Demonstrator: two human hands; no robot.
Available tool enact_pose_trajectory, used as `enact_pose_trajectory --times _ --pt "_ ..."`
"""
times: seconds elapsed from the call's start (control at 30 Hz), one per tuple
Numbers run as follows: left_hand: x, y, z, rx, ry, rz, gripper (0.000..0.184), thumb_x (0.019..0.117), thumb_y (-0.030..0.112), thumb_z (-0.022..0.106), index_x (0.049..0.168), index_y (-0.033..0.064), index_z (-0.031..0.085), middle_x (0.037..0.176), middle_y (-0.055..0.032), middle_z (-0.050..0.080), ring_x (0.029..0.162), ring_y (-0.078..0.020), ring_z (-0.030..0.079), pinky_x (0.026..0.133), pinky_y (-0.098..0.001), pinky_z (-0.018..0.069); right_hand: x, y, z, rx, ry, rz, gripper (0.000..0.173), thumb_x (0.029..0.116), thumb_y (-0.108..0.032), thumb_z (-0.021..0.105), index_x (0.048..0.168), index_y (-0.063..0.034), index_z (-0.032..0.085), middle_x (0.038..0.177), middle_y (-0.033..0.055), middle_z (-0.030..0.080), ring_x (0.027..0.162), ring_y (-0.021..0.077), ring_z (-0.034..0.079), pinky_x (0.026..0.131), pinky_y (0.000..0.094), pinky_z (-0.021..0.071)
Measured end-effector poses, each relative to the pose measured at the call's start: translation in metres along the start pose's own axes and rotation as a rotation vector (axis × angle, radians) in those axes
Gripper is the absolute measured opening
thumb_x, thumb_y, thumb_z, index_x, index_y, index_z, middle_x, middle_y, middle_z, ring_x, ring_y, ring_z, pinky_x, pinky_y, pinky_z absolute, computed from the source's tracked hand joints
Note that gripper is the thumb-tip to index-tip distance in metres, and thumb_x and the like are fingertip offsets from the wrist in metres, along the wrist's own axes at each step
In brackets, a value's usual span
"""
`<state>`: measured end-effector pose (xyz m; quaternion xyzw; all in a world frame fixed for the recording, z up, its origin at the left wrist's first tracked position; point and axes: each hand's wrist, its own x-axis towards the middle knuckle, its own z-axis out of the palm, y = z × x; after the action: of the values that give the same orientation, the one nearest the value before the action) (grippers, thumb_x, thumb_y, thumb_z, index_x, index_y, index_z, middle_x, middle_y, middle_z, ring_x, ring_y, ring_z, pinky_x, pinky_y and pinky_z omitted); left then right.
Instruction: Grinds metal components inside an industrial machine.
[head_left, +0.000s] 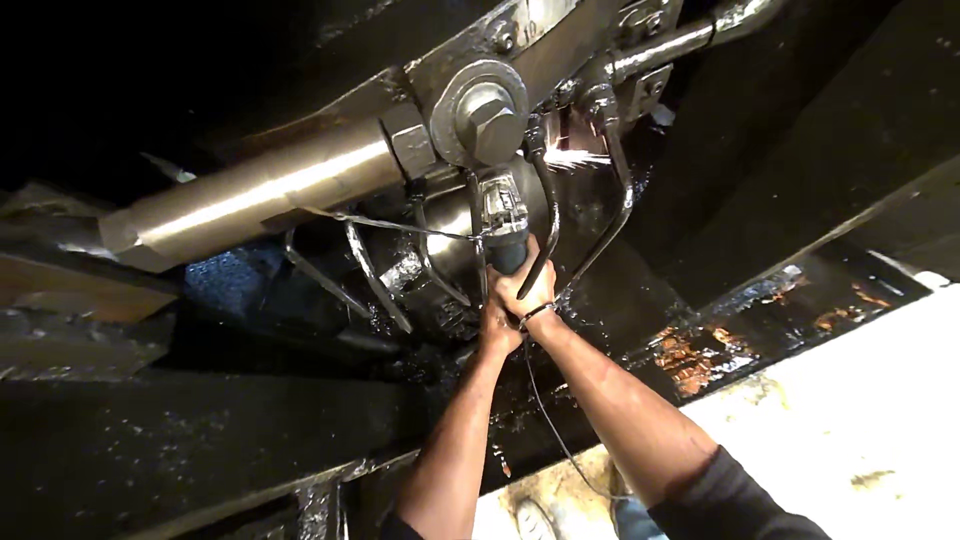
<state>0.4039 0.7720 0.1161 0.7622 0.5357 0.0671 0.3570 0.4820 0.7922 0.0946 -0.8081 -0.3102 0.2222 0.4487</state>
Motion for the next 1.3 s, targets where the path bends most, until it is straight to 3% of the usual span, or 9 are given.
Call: enact_pose_trajectory --times 0.13,0.23,0.37,0.43,0.67,0.87,1.03,1.13,1.3 --pt "-0.003 -0.002 -0.001 -0.081 0.048 0.065 0.05 0.094 0.012 0.073 0.136 -0.0073 0.053 0.128 -0.0187 0.063 0.121 -0.0192 0.06 0.107 -0.0326 0.0457 0.001 0.001 0.004 0.01 0.014 -0.013 0.073 0.0713 -0.046 0.084 0.134 -0.0189 0.059 0.101 0.0127 0.073 0.091 0.0326 0.073 0.073 0.0611 0.0569" --pt "0.003 -0.004 -0.002 -0.06 0.027 -0.007 0.054 0.0942 0.013 0.074 0.14 -0.0054 0.051 0.131 -0.017 0.063 0.122 -0.0184 0.059 0.108 -0.0335 0.0458 0.001 0.0 0.007 0.011 0.021 -0.017 0.071 0.0713 -0.048 0.083 0.132 -0.0192 0.059 0.096 0.0115 0.073 0.086 0.031 0.073 0.068 0.0595 0.0576" --pt "0.037 -0.071 0.028 -0.054 0.071 0.134 0.075 0.0778 0.016 0.087 0.14 -0.0047 0.051 0.134 -0.0208 0.062 0.126 -0.026 0.059 0.11 -0.0407 0.0465 0.002 0.0 0.012 0.008 0.023 -0.028 0.071 0.0701 -0.048 0.083 0.13 -0.0183 0.059 0.094 0.0106 0.073 0.085 0.0302 0.073 0.069 0.0581 0.0577" --pt "0.039 -0.078 0.029 -0.073 0.066 0.135 0.08 0.0762 0.015 0.088 0.143 -0.0033 0.048 0.137 -0.0202 0.06 0.128 -0.0257 0.058 0.111 -0.041 0.0456 0.001 -0.002 0.013 0.004 0.018 -0.015 0.072 0.0697 -0.048 0.083 0.131 -0.0185 0.06 0.094 0.0107 0.073 0.085 0.0304 0.073 0.067 0.058 0.0578" --pt "0.033 -0.072 0.019 -0.018 0.04 0.055 0.074 0.0813 0.012 0.085 0.144 -0.0017 0.048 0.137 -0.0185 0.061 0.128 -0.0237 0.058 0.111 -0.0405 0.046 -0.001 -0.003 0.017 0.013 -0.034 -0.003 0.079 0.0698 -0.048 0.085 0.138 -0.0206 0.058 0.102 0.0112 0.074 0.092 0.0315 0.074 0.073 0.0603 0.0591" --pt "0.007 -0.02 -0.005 0.098 -0.039 -0.101 0.072 0.091 0.009 0.077 0.153 0.0018 0.04 0.152 -0.016 0.05 0.141 -0.0246 0.047 0.116 -0.0397 0.0386 -0.004 -0.013 0.012 0.021 -0.085 0.008 0.075 0.0697 -0.048 0.086 0.135 -0.0207 0.059 0.106 0.0111 0.074 0.096 0.0313 0.073 0.079 0.0578 0.0591" --pt "0.019 -0.05 0.006 0.007 0.11 0.003 0.08 0.0872 0.01 0.081 0.153 -0.0001 0.037 0.148 -0.0203 0.052 0.135 -0.0279 0.051 0.111 -0.0426 0.0442 -0.003 -0.02 0.01 0.035 -0.117 -0.016 0.074 0.0709 -0.049 0.085 0.134 -0.021 0.059 0.105 0.0098 0.074 0.094 0.0301 0.073 0.079 0.0567 0.059" --pt "0.021 -0.057 0.006 -0.012 0.159 0.113 0.072 0.0868 0.011 0.081 0.148 0.002 0.046 0.142 -0.0169 0.058 0.132 -0.0235 0.054 0.11 -0.0403 0.0452 -0.003 -0.023 0.012 0.036 -0.091 -0.042 0.068 0.0696 -0.047 0.085 0.128 -0.0218 0.06 0.098 0.0078 0.074 0.088 0.0281 0.073 0.073 0.0555 0.0592" --pt "0.026 -0.068 0.007 -0.077 0.174 0.17 0.067 0.0908 0.012 0.077 0.15 0.0068 0.046 0.143 -0.0115 0.058 0.132 -0.0183 0.055 0.111 -0.0382 0.0458 -0.003 -0.027 0.017 -0.007 -0.114 -0.064 0.068 0.0714 -0.047 0.083 0.129 -0.0207 0.058 0.096 0.0082 0.073 0.086 0.0287 0.074 0.069 0.0558 0.0595"
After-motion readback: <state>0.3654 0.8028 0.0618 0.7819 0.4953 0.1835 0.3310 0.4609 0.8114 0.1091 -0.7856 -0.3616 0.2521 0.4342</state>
